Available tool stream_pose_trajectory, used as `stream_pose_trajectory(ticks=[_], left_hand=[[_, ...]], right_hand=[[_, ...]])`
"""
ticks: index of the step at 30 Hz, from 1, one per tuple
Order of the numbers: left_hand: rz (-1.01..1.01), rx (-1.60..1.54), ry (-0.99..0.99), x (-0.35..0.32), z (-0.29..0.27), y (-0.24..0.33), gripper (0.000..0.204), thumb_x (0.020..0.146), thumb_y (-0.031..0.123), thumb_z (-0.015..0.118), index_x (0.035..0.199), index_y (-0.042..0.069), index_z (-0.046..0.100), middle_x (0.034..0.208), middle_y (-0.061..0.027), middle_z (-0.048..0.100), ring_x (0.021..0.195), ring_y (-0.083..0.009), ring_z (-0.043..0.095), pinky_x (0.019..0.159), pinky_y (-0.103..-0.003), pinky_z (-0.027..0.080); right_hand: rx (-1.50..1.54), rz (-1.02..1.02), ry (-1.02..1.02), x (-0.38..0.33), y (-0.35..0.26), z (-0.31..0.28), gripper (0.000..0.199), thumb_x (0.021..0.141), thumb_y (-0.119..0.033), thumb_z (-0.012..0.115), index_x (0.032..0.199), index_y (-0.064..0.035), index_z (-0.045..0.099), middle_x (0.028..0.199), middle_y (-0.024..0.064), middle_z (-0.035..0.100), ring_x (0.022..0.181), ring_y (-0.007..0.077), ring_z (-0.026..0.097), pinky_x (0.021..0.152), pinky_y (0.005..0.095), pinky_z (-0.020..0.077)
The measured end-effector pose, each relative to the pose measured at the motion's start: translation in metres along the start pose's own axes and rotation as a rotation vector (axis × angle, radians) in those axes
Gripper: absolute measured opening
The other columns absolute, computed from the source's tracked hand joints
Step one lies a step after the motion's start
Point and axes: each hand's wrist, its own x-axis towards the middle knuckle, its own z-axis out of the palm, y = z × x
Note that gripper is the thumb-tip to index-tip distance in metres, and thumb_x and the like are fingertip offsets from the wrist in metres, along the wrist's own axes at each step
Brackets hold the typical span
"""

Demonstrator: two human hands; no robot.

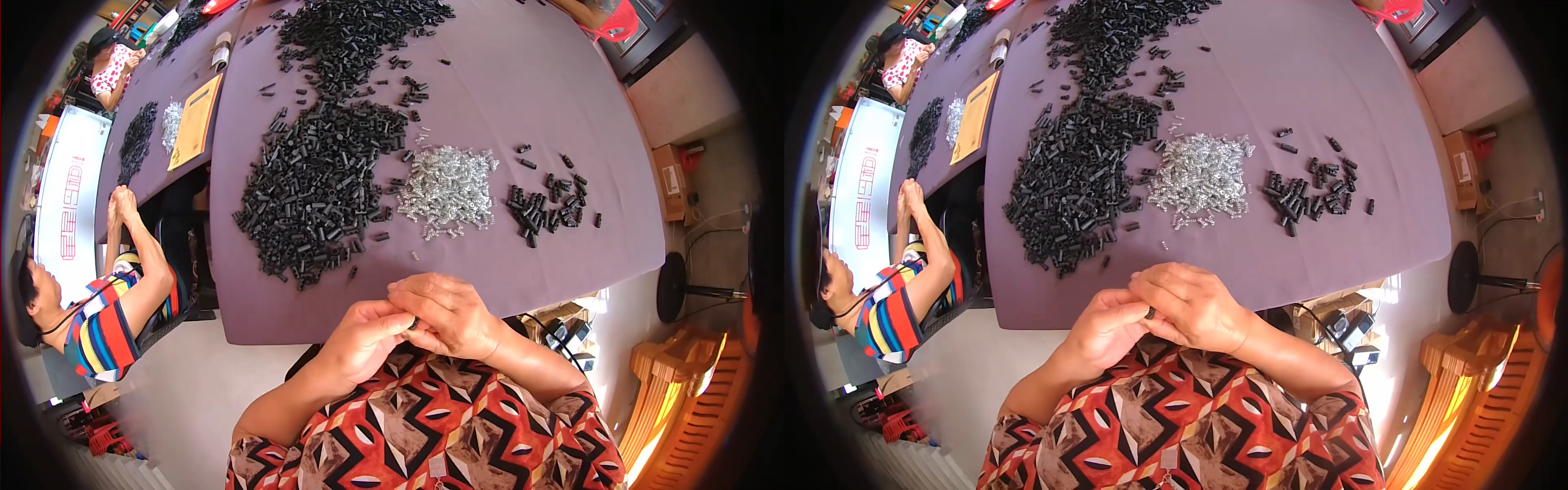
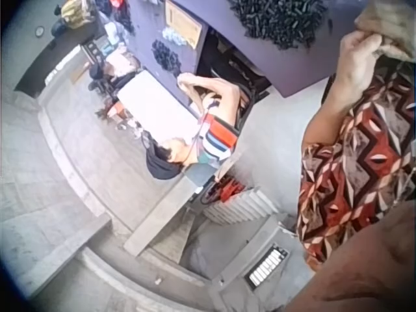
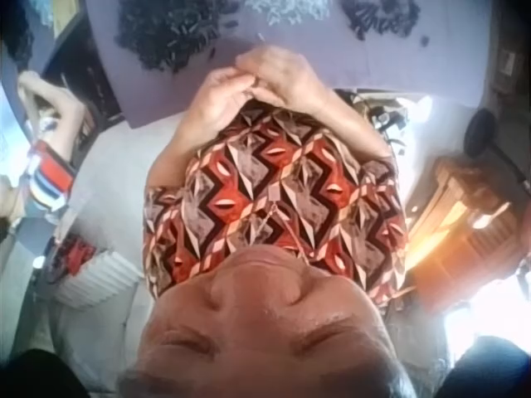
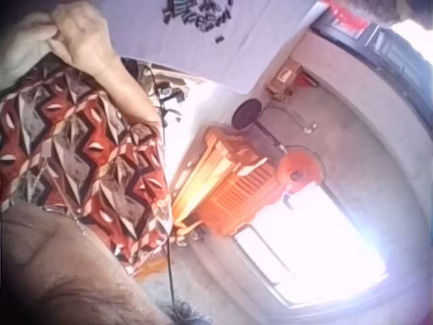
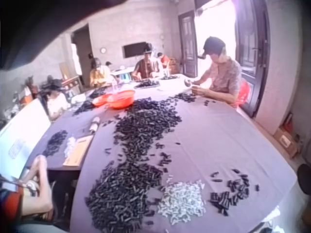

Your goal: Manually assembling small clear and black plastic components at a workshop table.

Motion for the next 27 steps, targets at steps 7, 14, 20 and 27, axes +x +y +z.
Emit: stream_pose_trajectory(ticks=[7, 14, 20, 27], left_hand=[[0.639, 1.257, 0.203, -0.002, -0.002, 0.022, 0.011, 0.096, 0.004, 0.068, 0.104, -0.002, 0.070, 0.100, -0.0137, 0.072, 0.090, -0.0265, 0.070, 0.081, -0.035, 0.054], [0.953, 1.886, 0.374, 0.035, -0.019, 0.058, 0.018, 0.086, 0.007, 0.075, 0.103, 0.004, 0.072, 0.099, -0.0102, 0.067, 0.088, -0.0329, 0.064, 0.077, -0.041, 0.053], [0.835, 2.059, 0.243, 0.060, -0.028, 0.061, 0.014, 0.082, 0.009, 0.077, 0.095, 0.007, 0.071, 0.094, -0.0068, 0.065, 0.089, -0.0297, 0.061, 0.077, -0.041, 0.050], [0.747, 1.419, 0.288, 0.026, -0.013, 0.048, 0.011, 0.090, 0.003, 0.071, 0.100, 0.002, 0.068, 0.096, -0.0102, 0.070, 0.083, -0.0259, 0.067, 0.075, -0.033, 0.052]], right_hand=[[-0.419, 0.229, -0.022, -0.008, -0.002, -0.035, 0.058, 0.078, -0.017, 0.082, 0.131, -0.0044, 0.063, 0.142, 0.0160, 0.059, 0.136, 0.0397, 0.052, 0.113, 0.0519, 0.0429], [-0.753, 0.561, 0.096, -0.021, 0.030, -0.081, 0.056, 0.080, -0.002, 0.075, 0.134, -0.0010, 0.061, 0.153, 0.0157, 0.048, 0.149, 0.0437, 0.032, 0.120, 0.0518, 0.0337], [-0.729, 0.406, 0.196, -0.010, 0.020, -0.066, 0.033, 0.075, -0.003, 0.081, 0.107, -0.0060, 0.074, 0.137, 0.0140, 0.061, 0.140, 0.0421, 0.045, 0.112, 0.0525, 0.0437], [-0.452, 0.278, 0.015, 0.022, 0.012, -0.019, 0.024, 0.076, -0.006, 0.080, 0.098, -0.0055, 0.072, 0.096, 0.0078, 0.065, 0.089, 0.0291, 0.061, 0.076, 0.0393, 0.0528]])
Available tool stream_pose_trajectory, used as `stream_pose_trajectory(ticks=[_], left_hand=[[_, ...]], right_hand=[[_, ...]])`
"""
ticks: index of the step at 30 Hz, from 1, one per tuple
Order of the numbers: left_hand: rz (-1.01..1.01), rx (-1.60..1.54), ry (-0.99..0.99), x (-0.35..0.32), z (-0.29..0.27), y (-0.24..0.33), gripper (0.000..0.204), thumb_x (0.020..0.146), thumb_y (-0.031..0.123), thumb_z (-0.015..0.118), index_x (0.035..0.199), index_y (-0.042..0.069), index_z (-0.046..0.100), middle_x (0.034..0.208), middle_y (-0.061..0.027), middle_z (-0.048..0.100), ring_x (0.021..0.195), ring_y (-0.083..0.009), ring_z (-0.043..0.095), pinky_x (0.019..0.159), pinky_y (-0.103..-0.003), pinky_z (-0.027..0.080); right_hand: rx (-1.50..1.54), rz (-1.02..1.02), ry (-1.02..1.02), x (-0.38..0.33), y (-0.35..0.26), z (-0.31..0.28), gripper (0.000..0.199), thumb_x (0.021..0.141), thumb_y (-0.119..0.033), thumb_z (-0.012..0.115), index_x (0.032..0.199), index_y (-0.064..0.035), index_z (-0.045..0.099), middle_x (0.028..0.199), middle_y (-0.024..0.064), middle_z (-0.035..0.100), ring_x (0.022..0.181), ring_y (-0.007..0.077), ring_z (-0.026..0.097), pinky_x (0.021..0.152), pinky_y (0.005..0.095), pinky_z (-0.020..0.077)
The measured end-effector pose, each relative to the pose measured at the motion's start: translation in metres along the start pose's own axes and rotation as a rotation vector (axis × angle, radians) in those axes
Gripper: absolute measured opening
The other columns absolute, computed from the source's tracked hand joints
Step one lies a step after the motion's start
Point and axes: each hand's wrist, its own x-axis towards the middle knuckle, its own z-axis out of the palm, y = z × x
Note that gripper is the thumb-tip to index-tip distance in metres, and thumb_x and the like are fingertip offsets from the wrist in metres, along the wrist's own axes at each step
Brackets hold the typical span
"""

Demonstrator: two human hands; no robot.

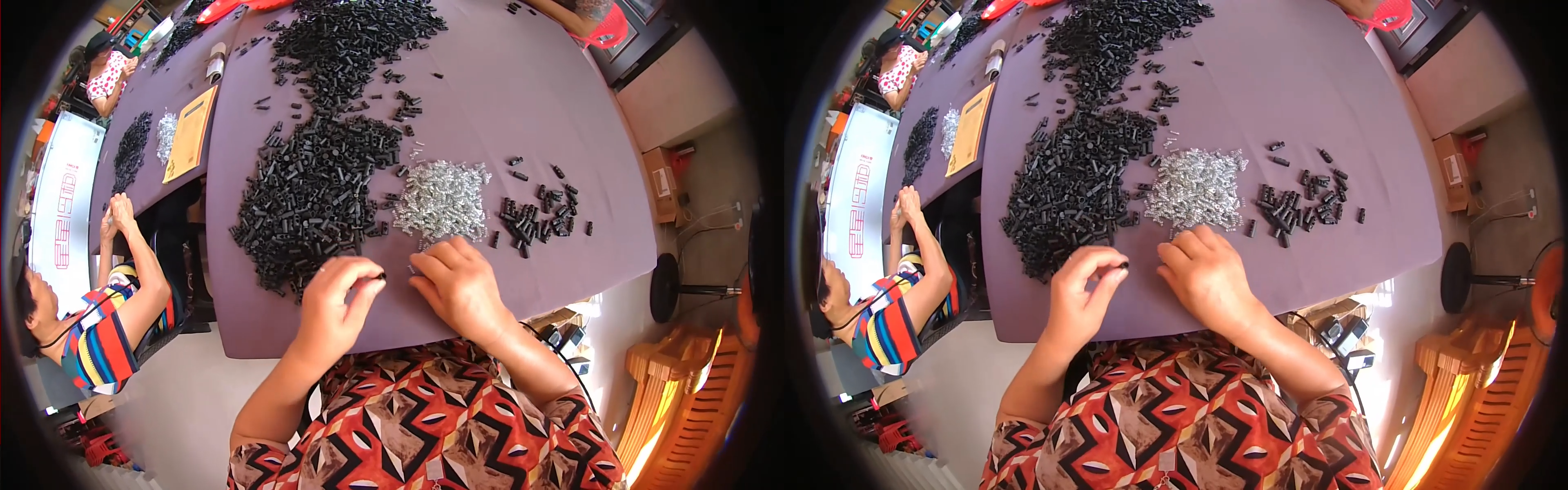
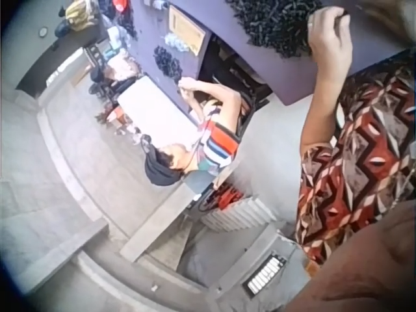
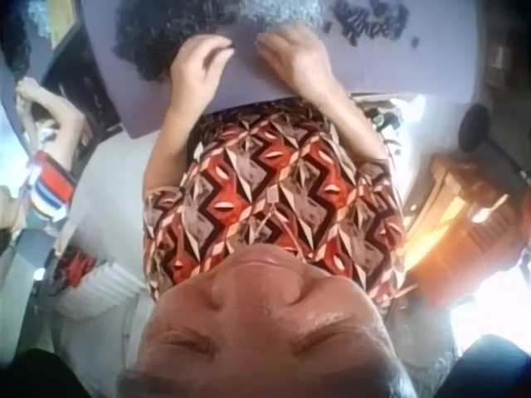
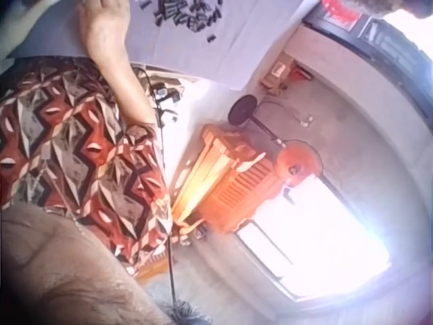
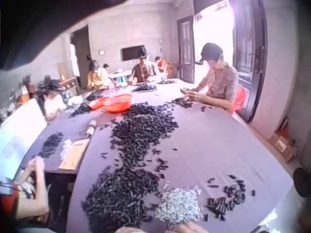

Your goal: Manually assembling small clear and black plastic components at a workshop table.

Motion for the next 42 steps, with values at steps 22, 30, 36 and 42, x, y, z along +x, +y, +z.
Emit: stream_pose_trajectory(ticks=[22, 30, 36, 42], left_hand=[[-0.210, -0.298, -0.103, -0.030, 0.017, 0.010, 0.017, 0.092, 0.000, 0.071, 0.109, -0.001, 0.071, 0.098, -0.0090, 0.072, 0.084, -0.0131, 0.067, 0.074, -0.026, 0.053], [-0.317, -0.481, -0.235, -0.056, 0.007, 0.003, 0.016, 0.093, -0.001, 0.070, 0.108, -0.002, 0.070, 0.098, -0.0086, 0.072, 0.085, -0.0139, 0.068, 0.076, -0.028, 0.054], [-0.386, -0.679, -0.297, -0.078, -0.013, -0.003, 0.015, 0.094, -0.007, 0.065, 0.108, -0.004, 0.068, 0.104, -0.0084, 0.068, 0.093, -0.0137, 0.066, 0.083, -0.027, 0.053], [-0.422, -0.764, 0.053, -0.071, -0.026, -0.020, 0.011, 0.105, 0.005, 0.056, 0.114, 0.000, 0.060, 0.102, -0.0086, 0.070, 0.087, -0.0126, 0.065, 0.083, -0.029, 0.055]], right_hand=[[0.469, 0.103, -0.194, -0.010, -0.015, -0.010, 0.016, 0.086, 0.004, 0.073, 0.100, -0.0012, 0.068, 0.099, 0.0106, 0.069, 0.086, 0.0257, 0.070, 0.075, 0.0339, 0.0561], [0.810, 0.255, -0.402, -0.016, -0.020, -0.010, 0.018, 0.086, -0.003, 0.080, 0.097, -0.0024, 0.066, 0.086, 0.0044, 0.067, 0.079, 0.0146, 0.065, 0.069, 0.0312, 0.0527], [1.148, 0.450, -0.684, 0.002, -0.020, 0.007, 0.022, 0.088, -0.010, 0.082, 0.103, -0.0043, 0.066, 0.087, -0.0016, 0.065, 0.082, 0.0066, 0.060, 0.074, 0.0266, 0.0502], [0.273, -0.154, -0.265, 0.036, -0.031, 0.048, 0.021, 0.079, -0.005, 0.074, 0.100, -0.0036, 0.069, 0.088, 0.0113, 0.061, 0.079, 0.0349, 0.066, 0.067, 0.0424, 0.0545]])
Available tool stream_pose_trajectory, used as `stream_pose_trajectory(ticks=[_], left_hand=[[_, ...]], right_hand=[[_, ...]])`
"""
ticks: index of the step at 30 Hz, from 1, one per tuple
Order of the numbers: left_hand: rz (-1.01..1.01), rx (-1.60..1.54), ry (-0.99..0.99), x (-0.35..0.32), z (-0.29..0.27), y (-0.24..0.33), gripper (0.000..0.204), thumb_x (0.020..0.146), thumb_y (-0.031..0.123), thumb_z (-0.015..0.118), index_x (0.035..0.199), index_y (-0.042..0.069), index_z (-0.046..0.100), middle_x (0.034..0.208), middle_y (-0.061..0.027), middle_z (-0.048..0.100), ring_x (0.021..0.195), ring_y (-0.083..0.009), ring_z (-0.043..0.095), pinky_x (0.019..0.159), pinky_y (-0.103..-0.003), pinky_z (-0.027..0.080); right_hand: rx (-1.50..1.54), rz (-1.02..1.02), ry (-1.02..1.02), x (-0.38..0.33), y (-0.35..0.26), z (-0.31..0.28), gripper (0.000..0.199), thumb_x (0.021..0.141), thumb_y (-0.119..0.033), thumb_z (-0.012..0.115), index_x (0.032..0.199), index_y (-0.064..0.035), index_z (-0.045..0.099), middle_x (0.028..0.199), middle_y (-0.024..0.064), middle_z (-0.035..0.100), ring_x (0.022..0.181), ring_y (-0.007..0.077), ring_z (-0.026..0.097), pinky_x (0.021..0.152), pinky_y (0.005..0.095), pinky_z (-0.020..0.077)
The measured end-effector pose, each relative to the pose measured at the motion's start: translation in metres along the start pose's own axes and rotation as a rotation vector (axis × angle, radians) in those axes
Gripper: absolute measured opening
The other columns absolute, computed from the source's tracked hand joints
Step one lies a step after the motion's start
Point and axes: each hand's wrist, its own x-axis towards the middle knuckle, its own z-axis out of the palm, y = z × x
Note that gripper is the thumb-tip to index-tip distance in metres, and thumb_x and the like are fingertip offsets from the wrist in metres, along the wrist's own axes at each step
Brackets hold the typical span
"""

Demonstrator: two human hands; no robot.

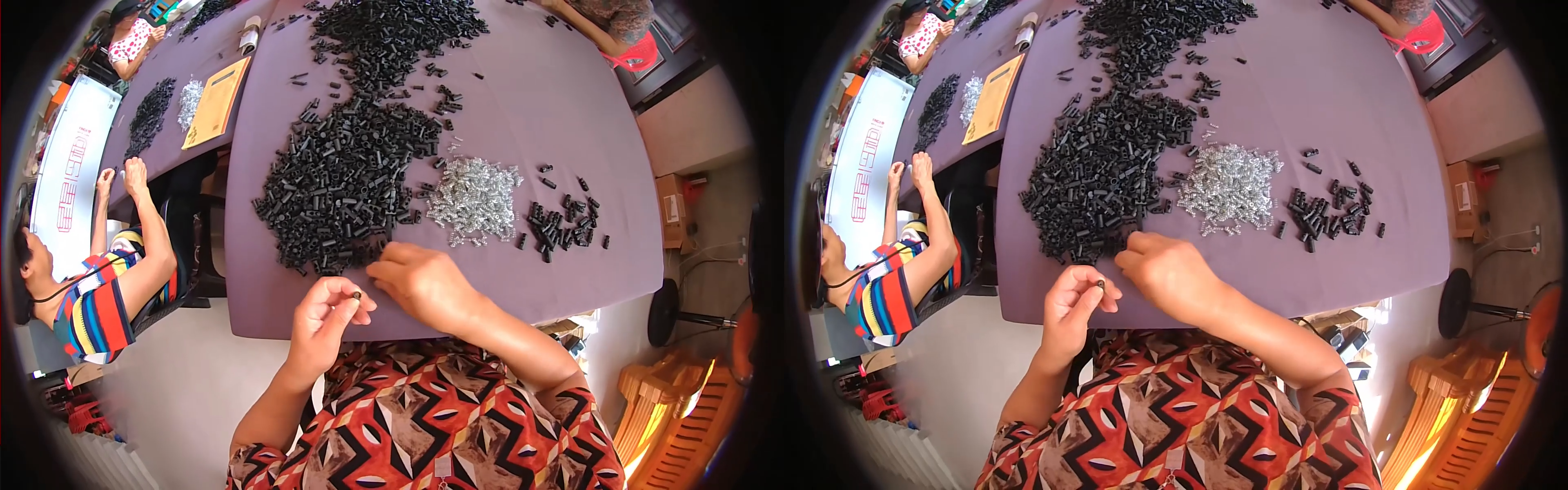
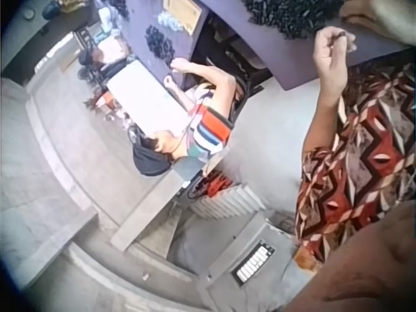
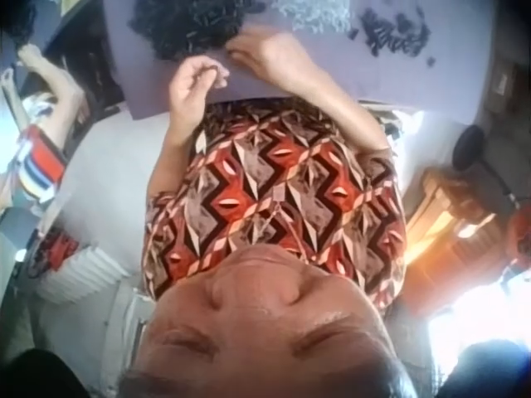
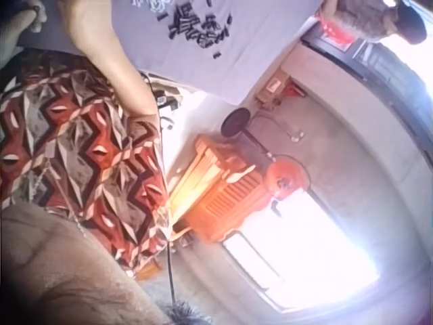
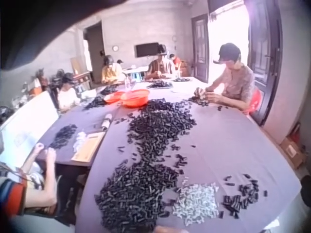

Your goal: Manually assembling small clear and black plastic components at a workshop table.

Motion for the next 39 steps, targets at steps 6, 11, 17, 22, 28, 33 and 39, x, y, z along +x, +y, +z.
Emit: stream_pose_trajectory(ticks=[6, 11, 17, 22, 28, 33, 39], left_hand=[[-0.079, 0.044, -0.001, 0.003, 0.005, -0.003, 0.021, 0.104, 0.006, 0.057, 0.123, -0.002, 0.061, 0.109, -0.0129, 0.073, 0.090, -0.0144, 0.068, 0.085, -0.029, 0.056], [-0.152, 0.013, -0.060, 0.005, 0.019, -0.007, 0.021, 0.104, 0.007, 0.059, 0.122, -0.003, 0.062, 0.109, -0.0121, 0.073, 0.090, -0.0130, 0.067, 0.085, -0.028, 0.056], [-0.165, -0.013, -0.133, 0.015, 0.042, 0.000, 0.019, 0.104, 0.007, 0.060, 0.120, -0.003, 0.063, 0.105, -0.0103, 0.072, 0.089, -0.0119, 0.067, 0.082, -0.027, 0.056], [-0.201, 0.023, -0.153, 0.017, 0.048, 0.003, 0.018, 0.104, 0.008, 0.060, 0.118, -0.003, 0.063, 0.104, -0.0106, 0.072, 0.089, -0.0121, 0.067, 0.081, -0.027, 0.057], [-0.232, -0.026, -0.155, 0.022, 0.053, 0.002, 0.019, 0.104, 0.008, 0.061, 0.118, -0.004, 0.063, 0.101, -0.0111, 0.073, 0.085, -0.0125, 0.067, 0.079, -0.027, 0.057], [-0.273, -0.044, -0.163, 0.022, 0.052, 0.001, 0.019, 0.103, 0.008, 0.061, 0.118, -0.004, 0.063, 0.099, -0.0114, 0.074, 0.083, -0.0127, 0.067, 0.078, -0.027, 0.057], [-0.286, -0.031, -0.164, 0.020, 0.050, 0.000, 0.018, 0.101, 0.007, 0.062, 0.116, -0.004, 0.064, 0.099, -0.0135, 0.074, 0.084, -0.0149, 0.069, 0.078, -0.028, 0.058]], right_hand=[[-0.105, 0.004, 0.042, -0.004, 0.001, 0.006, 0.014, 0.081, -0.007, 0.072, 0.091, -0.0042, 0.062, 0.093, 0.0113, 0.058, 0.082, 0.0331, 0.065, 0.068, 0.0433, 0.0554], [0.698, 0.421, 0.017, -0.025, -0.014, -0.025, 0.010, 0.094, 0.003, 0.070, 0.103, 0.0013, 0.065, 0.094, 0.0071, 0.065, 0.089, 0.0156, 0.072, 0.074, 0.0264, 0.0566], [1.050, 0.527, 0.060, -0.048, -0.007, -0.029, 0.005, 0.099, 0.003, 0.065, 0.104, 0.0039, 0.065, 0.097, 0.0033, 0.066, 0.091, 0.0111, 0.068, 0.081, 0.0263, 0.0567], [1.149, 0.477, 0.170, -0.061, 0.004, -0.026, 0.010, 0.098, 0.004, 0.065, 0.108, 0.0034, 0.067, 0.102, 0.0055, 0.066, 0.089, 0.0122, 0.068, 0.081, 0.0262, 0.0580], [1.114, 0.386, 0.201, -0.060, 0.006, -0.022, 0.011, 0.098, 0.003, 0.066, 0.108, 0.0017, 0.069, 0.105, 0.0053, 0.063, 0.092, 0.0124, 0.066, 0.079, 0.0267, 0.0548], [1.172, 0.466, 0.132, -0.065, 0.009, -0.024, 0.008, 0.098, 0.002, 0.067, 0.106, 0.0017, 0.068, 0.104, 0.0044, 0.061, 0.095, 0.0120, 0.064, 0.081, 0.0260, 0.0534], [1.000, 0.425, 0.088, -0.059, 0.004, -0.036, 0.009, 0.092, 0.005, 0.071, 0.100, 0.0005, 0.070, 0.104, 0.0050, 0.061, 0.094, 0.0137, 0.064, 0.081, 0.0277, 0.0535]])
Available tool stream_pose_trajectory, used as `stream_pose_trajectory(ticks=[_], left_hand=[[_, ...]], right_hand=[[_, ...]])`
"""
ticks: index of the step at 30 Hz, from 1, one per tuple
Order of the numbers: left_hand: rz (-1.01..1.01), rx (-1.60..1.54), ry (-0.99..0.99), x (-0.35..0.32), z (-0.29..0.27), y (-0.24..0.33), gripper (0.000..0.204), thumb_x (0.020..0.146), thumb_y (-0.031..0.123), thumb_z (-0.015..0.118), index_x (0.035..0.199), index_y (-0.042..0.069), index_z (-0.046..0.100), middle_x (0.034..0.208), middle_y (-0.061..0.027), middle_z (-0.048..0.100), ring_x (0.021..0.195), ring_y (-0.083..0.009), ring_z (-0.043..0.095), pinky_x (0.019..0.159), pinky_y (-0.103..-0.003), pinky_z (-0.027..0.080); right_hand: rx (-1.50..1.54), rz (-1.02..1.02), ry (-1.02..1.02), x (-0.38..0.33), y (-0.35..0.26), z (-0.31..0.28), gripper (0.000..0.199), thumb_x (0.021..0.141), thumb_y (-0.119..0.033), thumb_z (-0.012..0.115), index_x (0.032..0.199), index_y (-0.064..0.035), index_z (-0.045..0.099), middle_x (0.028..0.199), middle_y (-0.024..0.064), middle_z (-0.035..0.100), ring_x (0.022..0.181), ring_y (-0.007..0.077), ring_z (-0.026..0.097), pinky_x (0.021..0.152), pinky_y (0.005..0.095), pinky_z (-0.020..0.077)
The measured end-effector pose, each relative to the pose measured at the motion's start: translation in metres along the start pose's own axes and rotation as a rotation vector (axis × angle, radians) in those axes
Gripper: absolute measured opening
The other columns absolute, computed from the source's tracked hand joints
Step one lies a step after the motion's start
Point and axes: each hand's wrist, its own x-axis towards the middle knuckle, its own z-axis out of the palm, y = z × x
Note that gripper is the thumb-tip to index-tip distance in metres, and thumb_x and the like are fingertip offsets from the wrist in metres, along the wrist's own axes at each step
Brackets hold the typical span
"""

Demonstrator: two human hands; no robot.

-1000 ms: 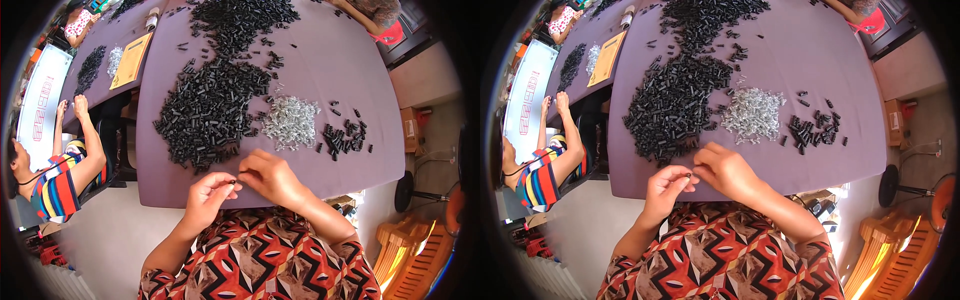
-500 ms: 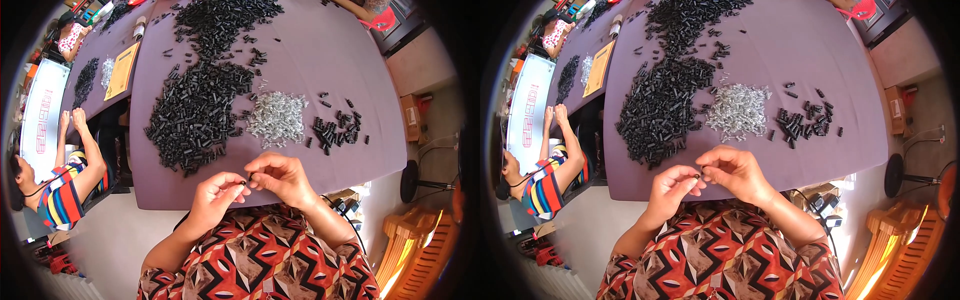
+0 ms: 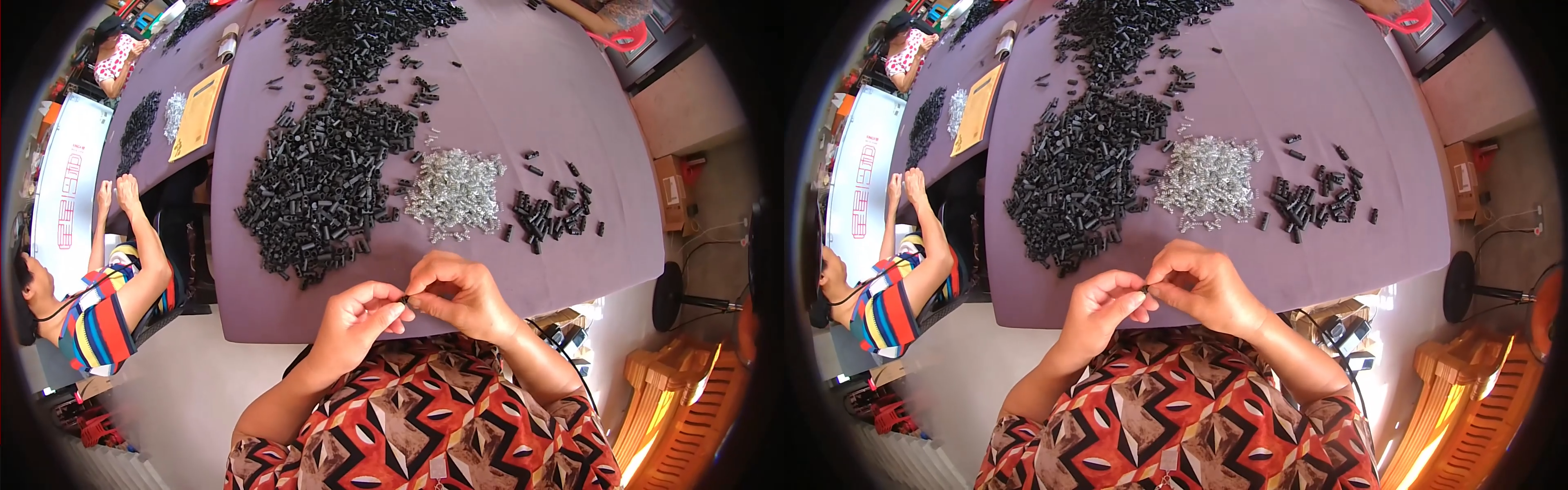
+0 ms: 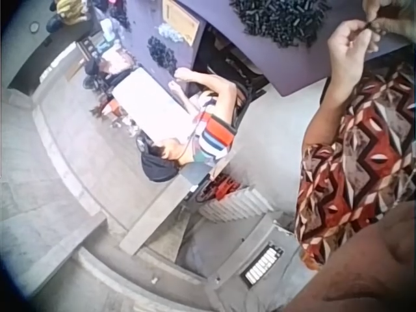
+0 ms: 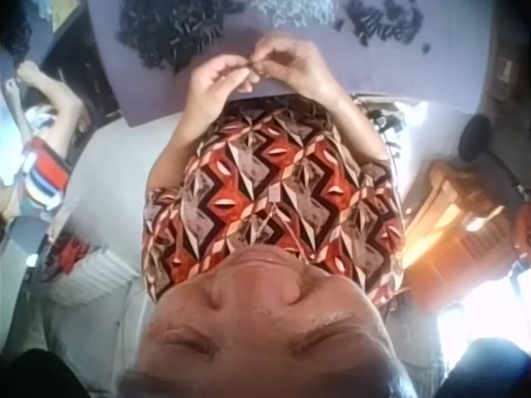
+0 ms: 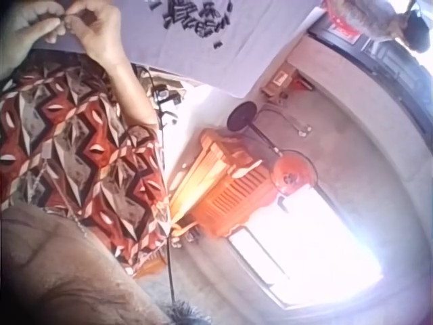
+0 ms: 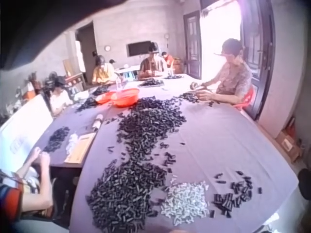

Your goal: Manually assembling small clear and black plastic components at a workshop table.

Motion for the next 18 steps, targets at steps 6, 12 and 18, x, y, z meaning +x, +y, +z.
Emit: stream_pose_trajectory(ticks=[6, 12, 18], left_hand=[[0.204, 0.260, 0.079, -0.005, 0.003, -0.002, 0.018, 0.103, 0.008, 0.062, 0.115, -0.004, 0.064, 0.097, -0.0104, 0.073, 0.081, -0.0115, 0.067, 0.076, -0.026, 0.056], [-0.249, -0.204, -0.184, 0.001, -0.011, 0.011, 0.018, 0.102, 0.010, 0.061, 0.113, -0.002, 0.067, 0.092, -0.0089, 0.072, 0.075, -0.0124, 0.067, 0.071, -0.024, 0.055], [-0.181, -0.305, -0.052, 0.005, 0.002, 0.003, 0.018, 0.103, 0.013, 0.060, 0.114, 0.000, 0.067, 0.093, -0.0098, 0.074, 0.075, -0.0144, 0.069, 0.071, -0.028, 0.057]], right_hand=[[-0.340, -0.077, -0.047, 0.003, -0.015, 0.002, 0.012, 0.086, 0.008, 0.073, 0.095, 0.0001, 0.072, 0.101, 0.0068, 0.064, 0.091, 0.0170, 0.065, 0.081, 0.0300, 0.0541], [-0.328, -0.108, -0.172, 0.006, -0.021, -0.005, 0.009, 0.086, 0.007, 0.075, 0.092, 0.0002, 0.072, 0.099, 0.0067, 0.066, 0.090, 0.0179, 0.066, 0.078, 0.0304, 0.0543], [-0.199, -0.021, -0.095, 0.001, -0.018, -0.009, 0.037, 0.089, -0.002, 0.078, 0.124, 0.0000, 0.068, 0.113, 0.0106, 0.065, 0.092, 0.0200, 0.067, 0.081, 0.0323, 0.0559]])
